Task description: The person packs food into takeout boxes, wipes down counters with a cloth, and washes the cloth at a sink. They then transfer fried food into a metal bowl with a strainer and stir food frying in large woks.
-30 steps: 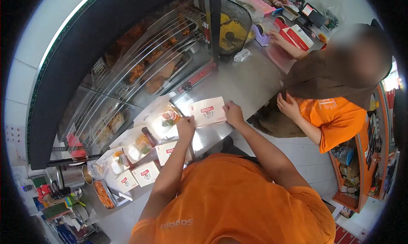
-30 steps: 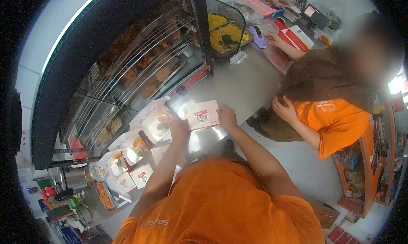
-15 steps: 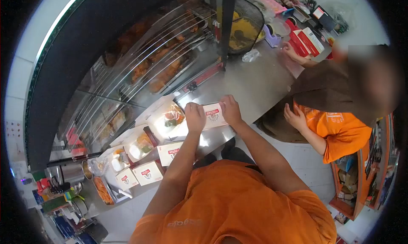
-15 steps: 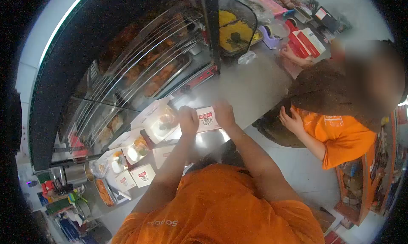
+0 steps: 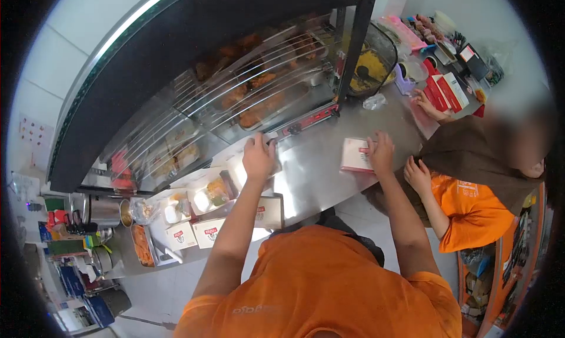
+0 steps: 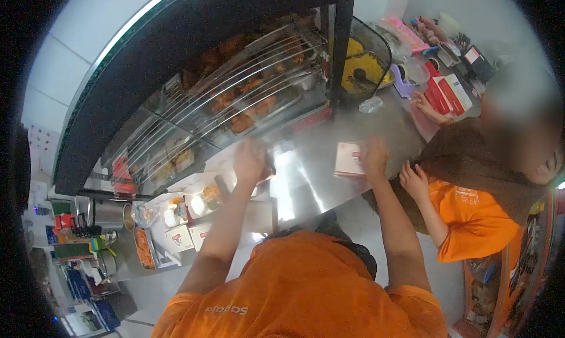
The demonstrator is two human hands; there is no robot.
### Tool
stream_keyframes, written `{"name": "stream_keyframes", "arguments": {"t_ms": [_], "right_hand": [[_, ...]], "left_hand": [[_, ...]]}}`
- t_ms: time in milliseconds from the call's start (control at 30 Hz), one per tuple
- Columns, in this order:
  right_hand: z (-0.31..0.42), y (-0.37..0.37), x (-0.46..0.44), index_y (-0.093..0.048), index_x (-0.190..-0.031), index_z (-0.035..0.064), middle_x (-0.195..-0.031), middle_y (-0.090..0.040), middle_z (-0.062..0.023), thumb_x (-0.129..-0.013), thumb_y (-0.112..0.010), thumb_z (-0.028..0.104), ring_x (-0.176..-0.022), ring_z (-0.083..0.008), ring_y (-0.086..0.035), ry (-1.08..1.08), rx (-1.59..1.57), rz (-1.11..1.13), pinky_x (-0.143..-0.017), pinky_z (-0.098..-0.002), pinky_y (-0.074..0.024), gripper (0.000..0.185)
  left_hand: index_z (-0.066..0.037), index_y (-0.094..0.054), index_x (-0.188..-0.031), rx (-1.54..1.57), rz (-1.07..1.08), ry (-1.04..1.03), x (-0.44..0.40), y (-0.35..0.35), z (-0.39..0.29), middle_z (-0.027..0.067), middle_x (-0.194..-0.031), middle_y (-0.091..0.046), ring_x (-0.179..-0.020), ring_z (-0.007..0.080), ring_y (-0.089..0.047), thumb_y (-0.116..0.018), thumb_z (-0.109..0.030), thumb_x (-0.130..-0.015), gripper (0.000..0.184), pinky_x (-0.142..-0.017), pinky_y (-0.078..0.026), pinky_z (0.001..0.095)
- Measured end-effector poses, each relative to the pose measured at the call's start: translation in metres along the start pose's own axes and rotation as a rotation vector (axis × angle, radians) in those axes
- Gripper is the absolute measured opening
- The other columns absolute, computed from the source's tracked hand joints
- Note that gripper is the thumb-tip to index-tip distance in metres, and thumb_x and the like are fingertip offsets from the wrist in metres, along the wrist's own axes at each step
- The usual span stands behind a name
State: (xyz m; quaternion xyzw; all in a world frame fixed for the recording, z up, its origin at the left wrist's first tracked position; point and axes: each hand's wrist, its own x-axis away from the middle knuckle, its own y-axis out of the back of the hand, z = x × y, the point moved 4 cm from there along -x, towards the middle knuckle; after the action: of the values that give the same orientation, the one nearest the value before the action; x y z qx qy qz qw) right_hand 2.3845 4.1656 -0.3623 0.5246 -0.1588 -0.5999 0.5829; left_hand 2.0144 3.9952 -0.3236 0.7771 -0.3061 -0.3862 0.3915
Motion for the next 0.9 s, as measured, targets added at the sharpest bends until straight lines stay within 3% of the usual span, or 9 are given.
{"name": "stream_keyframes", "arguments": {"t_ms": [133,167,267,367,467,567,667,767,900], "right_hand": [[0.029,0.011,-0.004,-0.063,-0.111,-0.0005,-0.103,-0.066,-0.0188,-0.096,-0.065,0.022,-0.097,-0.0384,-0.064,-0.013,-0.274,-0.038,-0.082,-0.0438,-0.0507,0.027],[0.041,0.014,-0.001,-0.063,-0.110,0.0003,-0.100,-0.066,-0.0187,-0.095,-0.065,0.018,-0.093,-0.0327,-0.067,0.036,-0.255,-0.063,-0.079,-0.0390,-0.0518,0.023],[0.055,0.000,0.019,-0.064,-0.108,0.0009,-0.106,-0.067,-0.0213,-0.091,-0.065,0.017,-0.096,-0.0361,-0.066,-0.192,-0.517,0.281,-0.082,-0.0422,-0.0517,0.024],[0.063,-0.016,0.039,-0.063,-0.115,0.0032,-0.100,-0.068,-0.0151,-0.089,-0.066,0.011,-0.084,-0.0221,-0.069,-0.225,-0.492,0.415,-0.080,-0.0342,-0.0517,0.028],[0.071,-0.018,0.059,-0.057,-0.128,0.0055,-0.113,-0.065,-0.0156,-0.082,-0.071,0.010,-0.094,-0.0247,-0.068,-0.159,-0.701,0.510,-0.083,-0.0358,-0.0522,0.048],[0.083,-0.008,0.074,-0.047,-0.141,0.0089,-0.128,-0.057,-0.0185,-0.077,-0.077,0.011,-0.113,-0.0299,-0.062,0.116,-0.634,0.457,-0.095,-0.0404,-0.0494,0.071],[0.082,0.005,0.095,-0.045,-0.142,0.0053,-0.141,-0.045,-0.0255,-0.073,-0.086,0.019,-0.131,-0.0424,-0.046,0.214,-0.473,0.452,-0.109,-0.0484,-0.0411,0.081],[0.080,0.019,0.116,-0.039,-0.146,0.0039,-0.142,-0.045,-0.0265,-0.071,-0.089,0.022,-0.131,-0.0458,-0.045,0.079,-0.489,0.312,-0.112,-0.0525,-0.0380,0.091],[0.087,0.038,0.111,-0.030,-0.149,0.0032,-0.140,-0.052,-0.0230,-0.072,-0.087,0.018,-0.130,-0.0403,-0.051,-0.067,-0.478,0.292,-0.110,-0.0494,-0.0414,0.097]], "left_hand": [[-0.010,-0.057,-0.117,0.023,0.086,-0.077,0.003,-0.019,0.008,0.0202,-0.099,-0.060,-0.095,0.0418,-0.062,-0.067,-0.027,-0.092,0.032,-0.076,-0.053,0.0523],[-0.007,-0.057,-0.112,0.049,0.184,-0.097,0.010,-0.025,0.004,0.0220,-0.099,-0.059,-0.097,0.0426,-0.060,-0.063,-0.017,-0.093,0.023,-0.079,-0.052,0.0516],[-0.003,-0.057,-0.108,0.156,0.171,-0.235,0.048,-0.040,-0.029,0.0230,-0.098,-0.058,-0.096,0.0439,-0.060,-0.057,-0.006,-0.092,0.017,-0.083,-0.050,0.0516],[0.000,-0.058,-0.114,0.303,0.304,-0.411,0.106,-0.071,-0.039,0.0256,-0.108,-0.061,-0.104,0.0441,-0.060,-0.053,0.002,-0.087,0.027,-0.091,-0.048,0.0500],[-0.002,-0.060,-0.120,0.358,0.339,-0.576,0.153,-0.064,-0.049,0.0240,-0.117,-0.063,-0.110,0.0418,-0.060,-0.055,0.003,-0.084,0.037,-0.096,-0.046,0.0483],[-0.005,-0.063,-0.117,0.400,0.526,-0.496,0.181,-0.069,-0.028,0.0202,-0.118,-0.065,-0.109,0.0392,-0.061,-0.059,0.001,-0.081,0.037,-0.094,-0.046,0.0468],[-0.006,-0.068,-0.095,0.414,0.440,-0.295,0.179,-0.045,-0.009,0.0168,-0.105,-0.062,-0.100,0.0379,-0.058,-0.065,0.000,-0.075,0.021,-0.087,-0.045,0.0464],[-0.004,-0.067,-0.082,0.310,0.222,-0.255,0.168,-0.022,-0.018,0.0211,-0.107,-0.055,-0.100,0.0378,-0.055,-0.066,0.003,-0.072,0.013,-0.081,-0.046,0.0457],[-0.002,-0.064,-0.094,0.477,0.268,-0.147,0.166,-0.008,-0.040,0.0259,-0.115,-0.048,-0.103,0.0406,-0.053,-0.063,0.007,-0.077,0.020,-0.082,-0.048,0.0448]]}}
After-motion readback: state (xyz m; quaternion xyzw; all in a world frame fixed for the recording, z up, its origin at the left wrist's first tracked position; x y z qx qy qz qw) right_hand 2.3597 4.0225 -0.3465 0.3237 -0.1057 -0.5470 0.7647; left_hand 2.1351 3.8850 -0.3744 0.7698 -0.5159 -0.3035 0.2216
